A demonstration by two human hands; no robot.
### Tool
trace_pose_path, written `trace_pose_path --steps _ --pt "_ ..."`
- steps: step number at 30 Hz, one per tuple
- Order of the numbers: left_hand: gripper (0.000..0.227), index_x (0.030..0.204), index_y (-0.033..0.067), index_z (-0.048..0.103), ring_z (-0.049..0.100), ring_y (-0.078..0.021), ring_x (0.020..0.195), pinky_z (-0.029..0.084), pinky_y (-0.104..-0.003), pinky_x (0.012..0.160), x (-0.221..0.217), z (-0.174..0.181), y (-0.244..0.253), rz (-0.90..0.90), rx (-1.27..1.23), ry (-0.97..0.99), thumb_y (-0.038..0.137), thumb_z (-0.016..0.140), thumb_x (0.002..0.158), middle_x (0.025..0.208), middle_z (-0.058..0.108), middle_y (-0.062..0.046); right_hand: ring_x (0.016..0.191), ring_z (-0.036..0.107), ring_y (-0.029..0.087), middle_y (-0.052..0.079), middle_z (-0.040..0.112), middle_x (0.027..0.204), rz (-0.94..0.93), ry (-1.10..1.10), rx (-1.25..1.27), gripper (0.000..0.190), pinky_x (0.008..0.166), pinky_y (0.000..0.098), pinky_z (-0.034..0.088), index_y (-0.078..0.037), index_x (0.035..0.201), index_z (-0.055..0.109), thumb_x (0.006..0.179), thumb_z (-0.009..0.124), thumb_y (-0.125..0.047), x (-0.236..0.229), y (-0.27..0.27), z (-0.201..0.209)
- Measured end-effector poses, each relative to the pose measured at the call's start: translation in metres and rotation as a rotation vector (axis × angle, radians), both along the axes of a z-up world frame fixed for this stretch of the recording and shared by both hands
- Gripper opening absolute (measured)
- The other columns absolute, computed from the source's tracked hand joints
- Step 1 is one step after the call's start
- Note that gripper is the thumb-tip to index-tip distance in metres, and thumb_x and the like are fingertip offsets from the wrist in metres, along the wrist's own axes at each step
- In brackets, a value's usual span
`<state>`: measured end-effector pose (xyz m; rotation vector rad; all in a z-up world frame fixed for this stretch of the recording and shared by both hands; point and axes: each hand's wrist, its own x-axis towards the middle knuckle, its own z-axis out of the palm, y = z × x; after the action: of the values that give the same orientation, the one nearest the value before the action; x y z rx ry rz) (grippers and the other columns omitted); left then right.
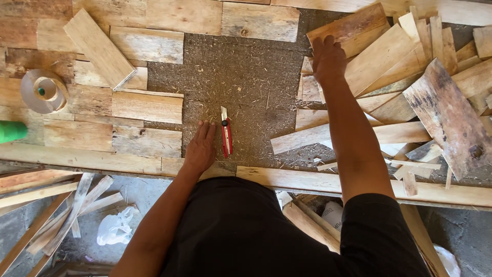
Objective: Fitting and assembling small wooden planks onto a surface to create a flooring or paneling pattern.
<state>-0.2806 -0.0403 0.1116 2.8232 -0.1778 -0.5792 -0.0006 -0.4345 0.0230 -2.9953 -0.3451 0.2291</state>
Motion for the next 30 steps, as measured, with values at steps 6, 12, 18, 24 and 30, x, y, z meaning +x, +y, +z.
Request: trace_pose_path --steps 6,12,18,24,30 --pt "0.077 0.154 -0.0015 0.035 0.03 -0.0405 0.151 0.034 -0.043 0.119 -0.001 -0.003 0.002 -0.003 0.014 -0.007 0.003 0.06 0.081 0.156 0.038 -0.025 0.091 0.066 0.035 0.016 0.059 0.111 0.123 -0.189 -0.213 0.019 0.073 0.0446 0.055 -0.008 0.115 0.06 0.098 0.065 -0.015 -0.009 0.017 -0.019" --pt "0.077 0.154 -0.0005 0.037 0.033 -0.0406 0.151 0.035 -0.043 0.121 -0.004 -0.006 0.004 0.003 -0.015 -0.049 0.003 0.061 0.081 0.156 0.039 -0.025 0.088 0.063 0.028 0.011 0.058 0.101 0.183 -0.324 -0.313 0.016 0.067 0.0439 0.052 -0.008 0.11 0.065 0.098 0.064 -0.019 -0.021 0.029 -0.003" --pt "0.077 0.153 -0.0018 0.037 0.032 -0.0431 0.149 0.036 -0.045 0.117 -0.004 -0.007 0.004 -0.009 -0.005 -0.041 0.004 0.062 0.081 0.155 0.038 -0.028 0.092 0.056 0.027 0.011 0.055 0.109 0.196 -0.303 -0.412 0.018 0.069 0.0403 0.049 -0.012 0.11 0.068 0.097 0.065 -0.024 -0.021 0.034 0.009" --pt "0.076 0.152 -0.0014 0.039 0.033 -0.0427 0.149 0.04 -0.044 0.116 -0.004 -0.005 0.004 -0.011 -0.023 -0.076 0.003 0.062 0.08 0.155 0.039 -0.027 0.094 0.053 0.026 0.01 0.054 0.115 0.192 -0.46 -0.455 0.025 0.068 0.0401 0.045 -0.015 0.11 0.071 0.088 0.066 -0.026 -0.019 0.043 0.033" --pt "0.075 0.15 -0.0003 0.041 0.034 -0.0427 0.148 0.042 -0.044 0.114 -0.005 -0.002 0.006 -0.003 -0.061 -0.089 0.005 0.064 0.079 0.154 0.04 -0.026 0.099 0.053 0.026 0.01 0.056 0.109 0.171 -0.267 -0.559 0.019 0.075 0.0423 0.045 -0.011 0.106 0.073 0.093 0.066 -0.022 -0.039 0.054 0.046"
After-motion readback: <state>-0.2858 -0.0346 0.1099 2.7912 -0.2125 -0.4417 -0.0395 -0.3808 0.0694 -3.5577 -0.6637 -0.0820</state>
